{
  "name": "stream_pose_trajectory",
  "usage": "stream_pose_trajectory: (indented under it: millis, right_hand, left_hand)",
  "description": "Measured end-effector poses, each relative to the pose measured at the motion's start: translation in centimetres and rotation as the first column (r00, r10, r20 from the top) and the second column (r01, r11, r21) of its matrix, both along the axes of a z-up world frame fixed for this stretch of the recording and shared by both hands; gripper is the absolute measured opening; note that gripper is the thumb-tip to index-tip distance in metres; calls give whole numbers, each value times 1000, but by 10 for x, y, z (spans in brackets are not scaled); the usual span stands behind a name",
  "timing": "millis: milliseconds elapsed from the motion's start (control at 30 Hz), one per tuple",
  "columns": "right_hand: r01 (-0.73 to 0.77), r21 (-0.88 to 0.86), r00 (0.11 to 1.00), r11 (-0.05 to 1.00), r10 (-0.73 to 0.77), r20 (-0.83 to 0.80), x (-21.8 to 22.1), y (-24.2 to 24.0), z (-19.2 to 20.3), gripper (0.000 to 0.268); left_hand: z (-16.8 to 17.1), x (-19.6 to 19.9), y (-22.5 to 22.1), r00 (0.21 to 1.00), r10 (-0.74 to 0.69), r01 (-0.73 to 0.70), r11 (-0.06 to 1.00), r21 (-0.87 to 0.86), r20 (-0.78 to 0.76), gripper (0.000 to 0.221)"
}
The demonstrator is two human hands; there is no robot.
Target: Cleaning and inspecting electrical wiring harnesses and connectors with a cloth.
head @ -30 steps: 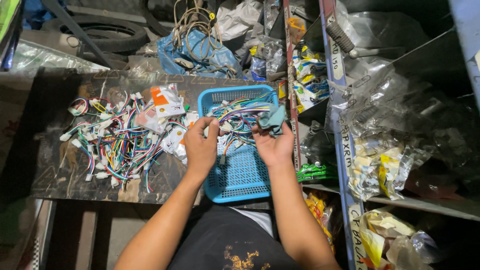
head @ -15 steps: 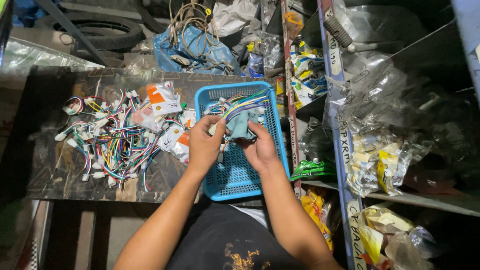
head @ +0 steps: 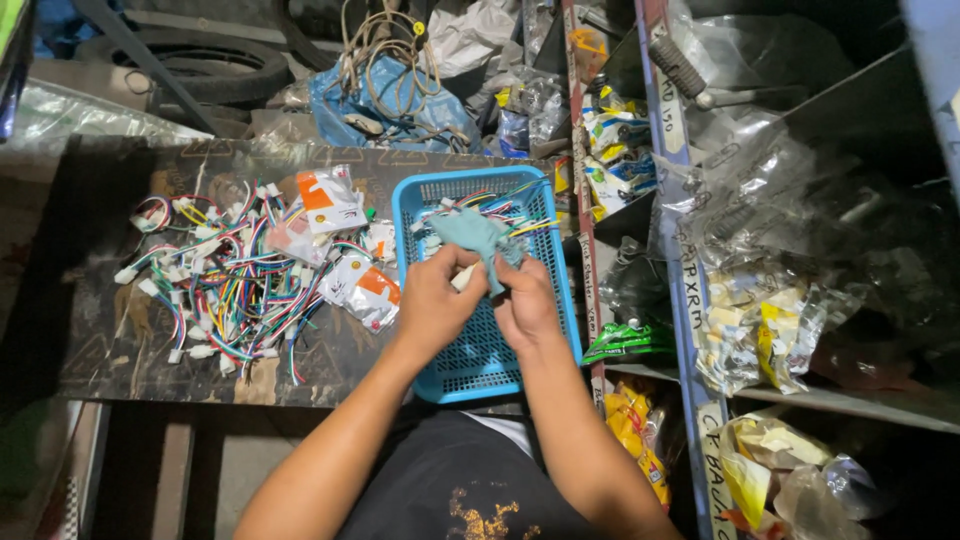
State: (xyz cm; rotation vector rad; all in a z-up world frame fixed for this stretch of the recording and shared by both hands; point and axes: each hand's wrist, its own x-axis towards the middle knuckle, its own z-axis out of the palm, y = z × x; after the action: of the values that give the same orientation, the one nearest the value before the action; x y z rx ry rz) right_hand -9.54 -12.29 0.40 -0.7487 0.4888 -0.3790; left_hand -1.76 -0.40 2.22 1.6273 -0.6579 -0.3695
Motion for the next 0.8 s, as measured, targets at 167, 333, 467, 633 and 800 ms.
stream_pose_trajectory:
  millis: [167, 333, 467, 633, 800]
  right_hand:
    - [188, 168, 981, 968, -192, 10, -15, -87, -80, 25]
    - [389, 187, 895, 902, -418, 158, -30, -128, -14, 46]
    - [218, 259, 958, 941, -257, 130, -18, -89, -48, 29]
    - [57, 213, 998, 975, -56, -10, 2, 5, -33, 27]
    - [21, -114, 999, 993, -26, -40, 4, 4, -26, 28]
  left_hand:
    - [-6, -6, 7, 997, -6, -6, 986, 165, 72, 19]
    - [-33, 6, 14, 997, 0, 5, 998, 61, -82, 15]
    - [-22, 8, 10, 960, 92, -104, 994, -33, -266, 15]
    - [-21, 3, 6, 977, 195, -194, 981, 23, -86, 19]
    - [5, 7, 2, 997, -8, 15, 996, 85, -77, 22]
